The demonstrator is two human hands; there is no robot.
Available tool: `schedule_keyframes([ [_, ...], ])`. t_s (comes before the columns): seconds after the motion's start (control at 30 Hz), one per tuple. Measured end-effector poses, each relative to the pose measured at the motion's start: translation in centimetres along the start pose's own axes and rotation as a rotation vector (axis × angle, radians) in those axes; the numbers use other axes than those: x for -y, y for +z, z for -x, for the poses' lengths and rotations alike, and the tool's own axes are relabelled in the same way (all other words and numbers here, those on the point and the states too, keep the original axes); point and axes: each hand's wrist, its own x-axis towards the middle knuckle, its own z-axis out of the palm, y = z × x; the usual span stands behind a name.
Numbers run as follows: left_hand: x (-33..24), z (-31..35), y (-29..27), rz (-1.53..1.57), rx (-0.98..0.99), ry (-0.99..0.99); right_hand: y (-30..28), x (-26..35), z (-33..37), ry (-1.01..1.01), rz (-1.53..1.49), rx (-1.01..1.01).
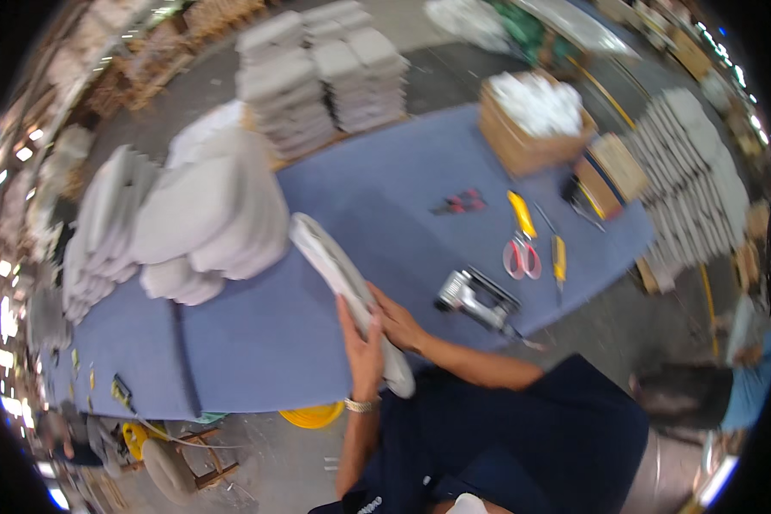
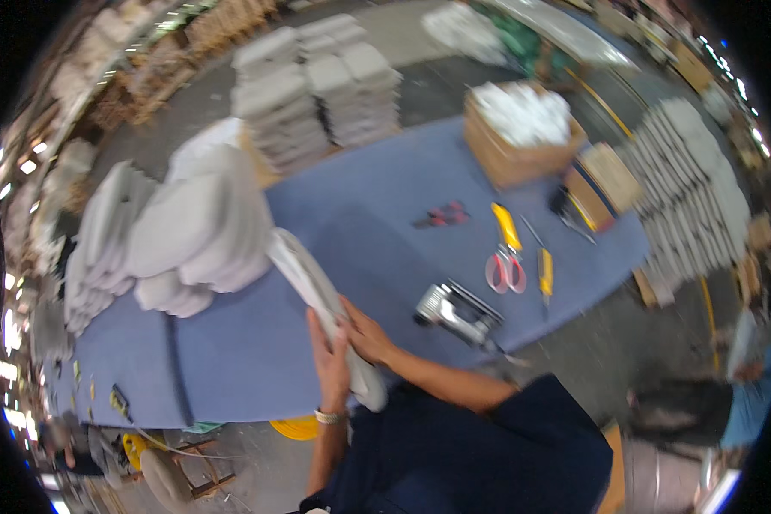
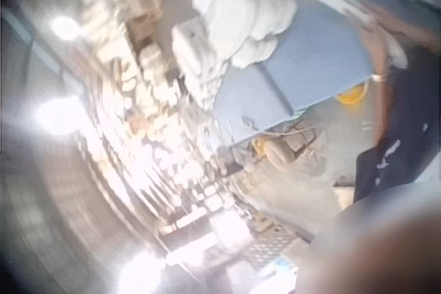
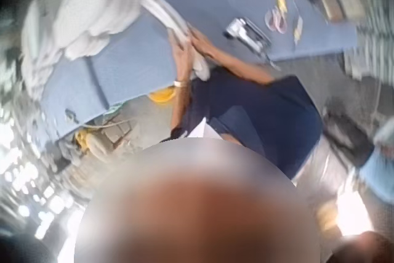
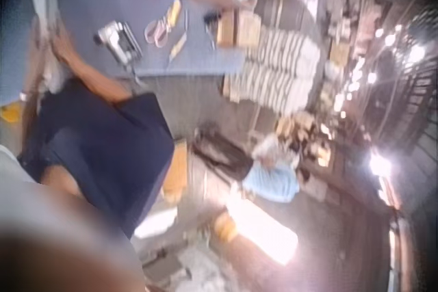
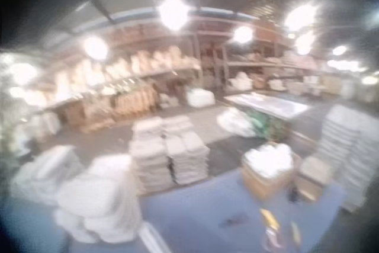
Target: The person assembles white cushion covers over foam inserts at a workbench. They use a utility knife to trim excess fabric, a staple gun to secure the cover, and scissors to cut threads. The person handles multiple cushions one at a time, stacking finished units on the table.
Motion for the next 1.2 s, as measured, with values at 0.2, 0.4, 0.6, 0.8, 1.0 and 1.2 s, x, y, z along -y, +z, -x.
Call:
schedule_keyframes([
  [0.2,-0.1,0.9,0.3,-0.114,-0.025,0.008,-4.2,1.6,0.9,-0.113,0.142,-0.004],
  [0.4,-1.1,0.3,-2.1,-0.368,-0.031,0.069,-15.5,1.1,-1.3,0.299,0.267,-0.336],
  [0.6,-2.9,-1.3,-3.2,-0.615,-0.016,0.231,-35.3,-10.2,-2.6,0.363,0.505,-0.843],
  [0.8,-8.0,-10.0,-1.3,-0.76,0.032,0.5,-41.0,-14.3,-3.0,0.467,0.897,-0.912],
  [1.0,-3.0,-18.4,-1.0,-0.754,-0.137,0.165,-41.5,-11.9,-3.4,0.431,0.854,-0.768],
  [1.2,-0.3,-21.9,-3.6,-0.858,-0.24,0.288,-41.7,-11.8,-4.0,0.23,0.752,-0.794],
])
